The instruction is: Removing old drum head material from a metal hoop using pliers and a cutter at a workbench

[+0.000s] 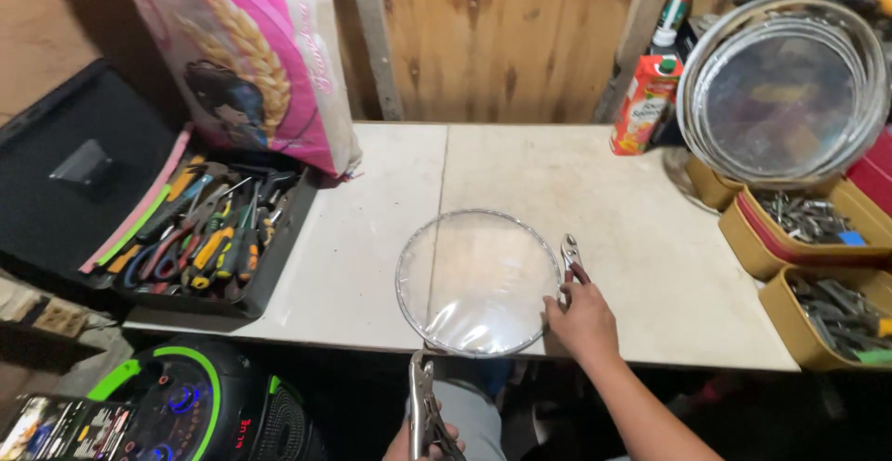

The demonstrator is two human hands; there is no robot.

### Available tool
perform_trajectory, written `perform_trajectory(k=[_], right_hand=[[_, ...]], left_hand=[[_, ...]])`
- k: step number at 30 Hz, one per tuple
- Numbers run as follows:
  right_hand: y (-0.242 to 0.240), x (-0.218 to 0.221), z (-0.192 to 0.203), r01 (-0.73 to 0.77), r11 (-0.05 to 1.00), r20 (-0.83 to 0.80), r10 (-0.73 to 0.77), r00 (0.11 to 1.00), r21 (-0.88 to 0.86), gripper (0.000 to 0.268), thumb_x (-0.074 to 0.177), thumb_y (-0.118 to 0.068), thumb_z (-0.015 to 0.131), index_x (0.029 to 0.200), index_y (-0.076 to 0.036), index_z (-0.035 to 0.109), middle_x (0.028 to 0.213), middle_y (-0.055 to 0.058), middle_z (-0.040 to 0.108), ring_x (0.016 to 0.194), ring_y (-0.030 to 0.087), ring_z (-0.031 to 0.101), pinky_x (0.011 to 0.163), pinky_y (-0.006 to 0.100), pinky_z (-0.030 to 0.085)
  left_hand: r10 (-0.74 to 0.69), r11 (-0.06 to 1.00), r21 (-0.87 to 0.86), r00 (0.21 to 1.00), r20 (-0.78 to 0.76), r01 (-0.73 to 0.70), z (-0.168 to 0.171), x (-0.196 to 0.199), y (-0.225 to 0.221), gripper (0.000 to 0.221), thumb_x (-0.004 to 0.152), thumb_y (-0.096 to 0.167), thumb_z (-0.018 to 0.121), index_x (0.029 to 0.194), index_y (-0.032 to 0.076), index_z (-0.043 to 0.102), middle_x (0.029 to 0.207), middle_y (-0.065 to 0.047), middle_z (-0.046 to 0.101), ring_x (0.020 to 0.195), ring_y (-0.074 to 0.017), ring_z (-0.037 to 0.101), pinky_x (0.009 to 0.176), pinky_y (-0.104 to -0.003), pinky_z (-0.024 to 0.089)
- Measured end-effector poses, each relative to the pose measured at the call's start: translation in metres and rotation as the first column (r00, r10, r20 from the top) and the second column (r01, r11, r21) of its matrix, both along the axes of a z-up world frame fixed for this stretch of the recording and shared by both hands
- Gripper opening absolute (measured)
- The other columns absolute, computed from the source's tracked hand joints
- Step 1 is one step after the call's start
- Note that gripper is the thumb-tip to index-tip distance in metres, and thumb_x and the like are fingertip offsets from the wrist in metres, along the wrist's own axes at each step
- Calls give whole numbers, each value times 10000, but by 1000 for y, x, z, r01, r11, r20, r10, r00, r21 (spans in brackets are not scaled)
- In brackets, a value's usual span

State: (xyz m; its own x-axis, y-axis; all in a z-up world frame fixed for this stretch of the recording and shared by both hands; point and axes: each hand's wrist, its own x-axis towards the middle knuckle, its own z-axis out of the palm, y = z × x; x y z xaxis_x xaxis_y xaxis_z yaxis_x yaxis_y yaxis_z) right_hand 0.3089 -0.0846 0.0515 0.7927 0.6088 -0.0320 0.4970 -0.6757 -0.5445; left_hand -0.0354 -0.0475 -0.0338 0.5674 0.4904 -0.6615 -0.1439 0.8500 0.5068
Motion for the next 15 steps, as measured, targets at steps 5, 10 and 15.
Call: perform_trajectory(k=[5,10,15], right_hand=[[17,-13,21,-93,913,-22,92,996,-396,553,887,-485,629,1194,-26,659,1182,193,716,1143,394,679,948,494,557],[22,-12,36,-112,850,-91,75,993,-515,520,950,-509,587,1203,-69,701,1232,146,727,1190,346,674,989,452,552],[22,0,21,-29,908,-175,-49,983,-419,463,871,-333,588,1194,-21,700,1227,201,723,1168,399,677,980,460,555]], left_hand=[[168,934,-319,986,-9,-162,0,10,7,532,872,340,649,1332,83,577,1107,-313,636,974,-476,630,789,-472,488],[143,953,273,989,-33,-129,-4,14,-18,679,830,107,659,1488,38,503,1088,-355,742,936,-528,795,833,-548,624],[270,952,-121,958,-94,-280,41,27,-21,650,895,261,562,1496,19,521,1157,-407,632,1049,-633,630,952,-619,500]])
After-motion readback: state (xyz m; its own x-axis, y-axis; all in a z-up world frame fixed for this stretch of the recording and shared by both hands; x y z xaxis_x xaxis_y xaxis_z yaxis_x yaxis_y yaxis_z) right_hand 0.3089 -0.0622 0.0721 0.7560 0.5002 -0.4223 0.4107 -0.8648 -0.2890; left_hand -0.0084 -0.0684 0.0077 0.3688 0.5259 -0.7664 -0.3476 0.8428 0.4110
